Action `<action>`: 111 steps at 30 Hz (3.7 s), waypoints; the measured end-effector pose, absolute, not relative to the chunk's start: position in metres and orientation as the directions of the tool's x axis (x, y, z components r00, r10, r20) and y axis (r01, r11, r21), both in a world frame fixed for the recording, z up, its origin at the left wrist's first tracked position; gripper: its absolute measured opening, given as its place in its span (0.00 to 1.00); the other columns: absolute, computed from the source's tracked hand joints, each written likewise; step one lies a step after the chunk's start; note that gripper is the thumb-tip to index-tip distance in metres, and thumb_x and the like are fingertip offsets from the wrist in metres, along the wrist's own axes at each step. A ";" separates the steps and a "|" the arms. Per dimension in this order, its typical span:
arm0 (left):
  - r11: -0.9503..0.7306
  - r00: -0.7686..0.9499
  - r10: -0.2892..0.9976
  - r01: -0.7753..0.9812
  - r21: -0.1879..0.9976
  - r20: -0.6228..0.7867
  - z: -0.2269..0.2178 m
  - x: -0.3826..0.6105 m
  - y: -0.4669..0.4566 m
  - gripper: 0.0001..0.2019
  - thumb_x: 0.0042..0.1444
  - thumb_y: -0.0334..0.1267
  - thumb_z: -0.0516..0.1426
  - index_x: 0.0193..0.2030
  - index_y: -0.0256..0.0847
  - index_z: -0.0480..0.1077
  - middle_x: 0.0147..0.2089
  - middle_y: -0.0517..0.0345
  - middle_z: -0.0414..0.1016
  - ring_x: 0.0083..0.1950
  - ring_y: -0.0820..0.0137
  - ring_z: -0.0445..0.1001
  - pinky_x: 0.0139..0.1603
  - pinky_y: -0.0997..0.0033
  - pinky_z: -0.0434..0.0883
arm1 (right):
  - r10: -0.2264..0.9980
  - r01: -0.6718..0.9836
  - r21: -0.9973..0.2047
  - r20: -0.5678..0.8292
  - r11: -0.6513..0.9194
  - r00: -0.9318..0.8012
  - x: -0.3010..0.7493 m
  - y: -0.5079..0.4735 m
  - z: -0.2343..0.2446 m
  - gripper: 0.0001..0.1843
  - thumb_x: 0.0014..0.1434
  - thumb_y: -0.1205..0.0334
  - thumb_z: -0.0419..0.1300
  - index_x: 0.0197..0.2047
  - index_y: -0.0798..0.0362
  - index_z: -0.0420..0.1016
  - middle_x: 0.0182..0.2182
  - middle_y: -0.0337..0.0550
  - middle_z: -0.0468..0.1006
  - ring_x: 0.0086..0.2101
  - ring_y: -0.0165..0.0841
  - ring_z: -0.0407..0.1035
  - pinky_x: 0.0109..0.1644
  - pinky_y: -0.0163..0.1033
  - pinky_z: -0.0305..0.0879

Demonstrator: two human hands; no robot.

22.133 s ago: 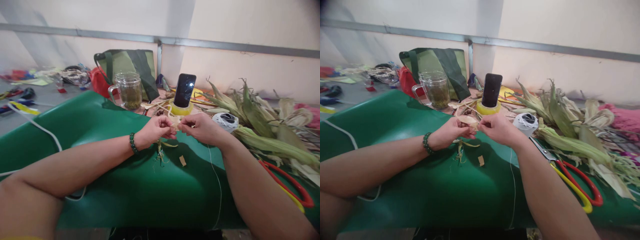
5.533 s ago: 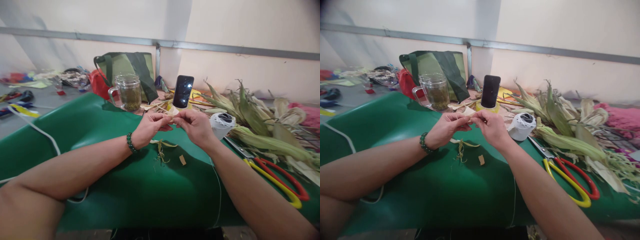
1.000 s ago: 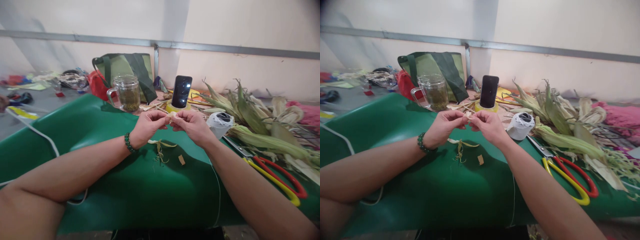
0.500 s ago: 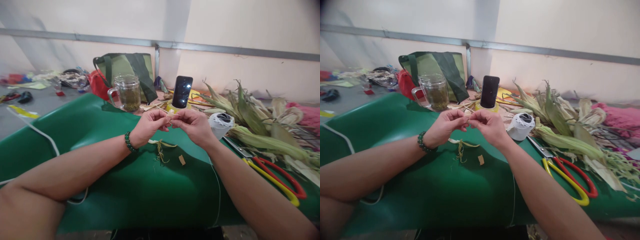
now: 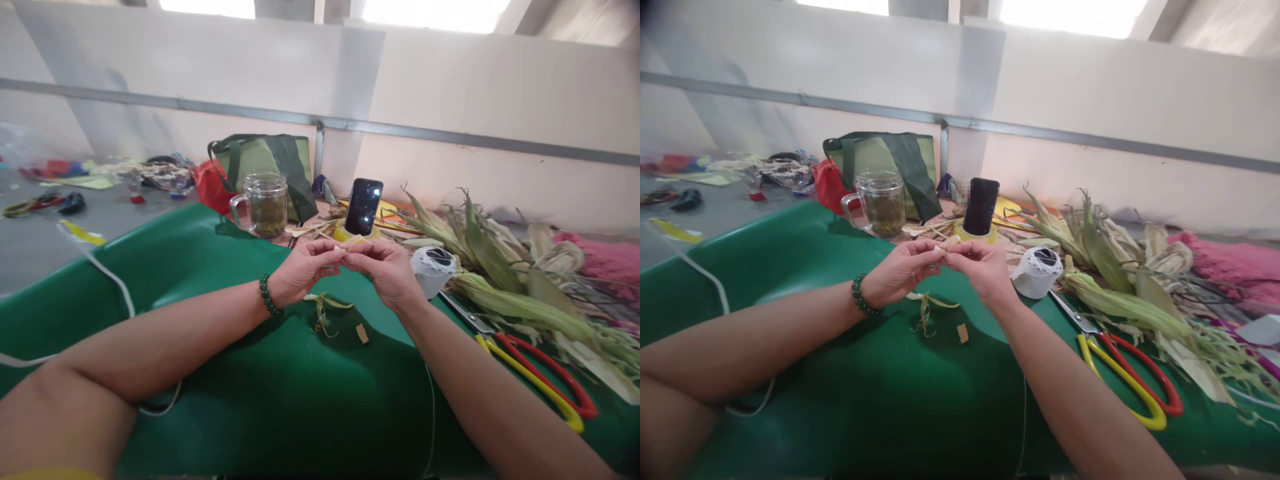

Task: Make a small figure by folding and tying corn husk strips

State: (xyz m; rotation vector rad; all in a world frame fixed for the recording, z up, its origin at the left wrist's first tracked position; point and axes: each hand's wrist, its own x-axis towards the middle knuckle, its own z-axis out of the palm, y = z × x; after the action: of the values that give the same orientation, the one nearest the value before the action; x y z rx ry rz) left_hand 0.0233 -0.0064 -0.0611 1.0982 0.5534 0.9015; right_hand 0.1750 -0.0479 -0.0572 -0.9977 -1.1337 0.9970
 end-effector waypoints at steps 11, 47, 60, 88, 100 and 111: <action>0.181 0.503 0.864 -0.332 0.926 0.011 -0.062 0.025 -0.003 0.16 0.38 0.40 0.72 0.28 0.34 0.72 0.28 0.61 0.73 0.30 0.79 0.71 0.29 0.81 0.68 | 0.932 0.063 -0.947 0.321 0.315 0.166 0.168 -0.047 -0.055 0.22 0.34 0.47 0.75 0.24 0.51 0.70 0.21 0.35 0.74 0.26 0.33 0.73 0.35 0.41 0.72; 0.187 0.611 0.792 -0.247 0.951 0.003 -0.070 0.025 0.003 0.17 0.32 0.39 0.74 0.28 0.34 0.77 0.30 0.56 0.77 0.33 0.75 0.72 0.37 0.73 0.69 | 0.984 -0.044 -0.997 0.053 0.062 0.172 0.174 -0.058 -0.065 0.23 0.26 0.46 0.77 0.20 0.54 0.79 0.19 0.39 0.79 0.18 0.26 0.70 0.26 0.31 0.69; 0.292 0.639 0.769 -0.306 0.906 -0.032 -0.070 0.026 0.001 0.14 0.36 0.35 0.72 0.28 0.34 0.74 0.27 0.61 0.73 0.32 0.77 0.70 0.39 0.73 0.66 | 0.982 0.035 -0.984 0.176 0.173 0.070 0.176 -0.059 -0.067 0.20 0.36 0.46 0.72 0.17 0.54 0.74 0.15 0.37 0.74 0.17 0.24 0.64 0.22 0.31 0.62; 0.217 0.549 0.835 -0.263 0.940 -0.039 -0.057 0.028 -0.010 0.07 0.43 0.25 0.64 0.27 0.33 0.69 0.23 0.64 0.72 0.25 0.81 0.70 0.33 0.77 0.70 | 0.439 0.937 0.106 0.862 0.334 -0.254 0.168 -0.068 -0.083 0.19 0.66 0.64 0.50 0.23 0.52 0.67 0.19 0.38 0.71 0.21 0.27 0.61 0.27 0.35 0.50; 0.203 0.544 0.839 -0.300 0.932 -0.007 -0.054 0.028 -0.012 0.08 0.46 0.22 0.61 0.27 0.33 0.66 0.24 0.64 0.71 0.25 0.80 0.71 0.35 0.76 0.70 | 0.605 0.807 -0.386 0.795 0.447 0.045 0.163 -0.070 -0.078 0.17 0.62 0.61 0.53 0.21 0.52 0.69 0.18 0.39 0.73 0.20 0.28 0.65 0.26 0.34 0.57; 0.206 0.628 0.776 -0.335 0.919 0.055 -0.064 0.026 -0.005 0.15 0.39 0.28 0.70 0.30 0.33 0.68 0.28 0.61 0.75 0.31 0.75 0.76 0.43 0.70 0.73 | 0.862 0.262 -0.891 0.436 0.372 0.258 0.165 -0.063 -0.070 0.16 0.46 0.47 0.65 0.28 0.53 0.76 0.21 0.39 0.76 0.21 0.31 0.68 0.27 0.38 0.68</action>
State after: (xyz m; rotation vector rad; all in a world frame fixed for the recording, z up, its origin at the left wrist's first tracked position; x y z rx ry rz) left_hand 0.0258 -0.0047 -0.0640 1.1119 0.4754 0.8159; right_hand 0.1654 -0.0629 -0.0697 -1.1627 -1.2861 0.5649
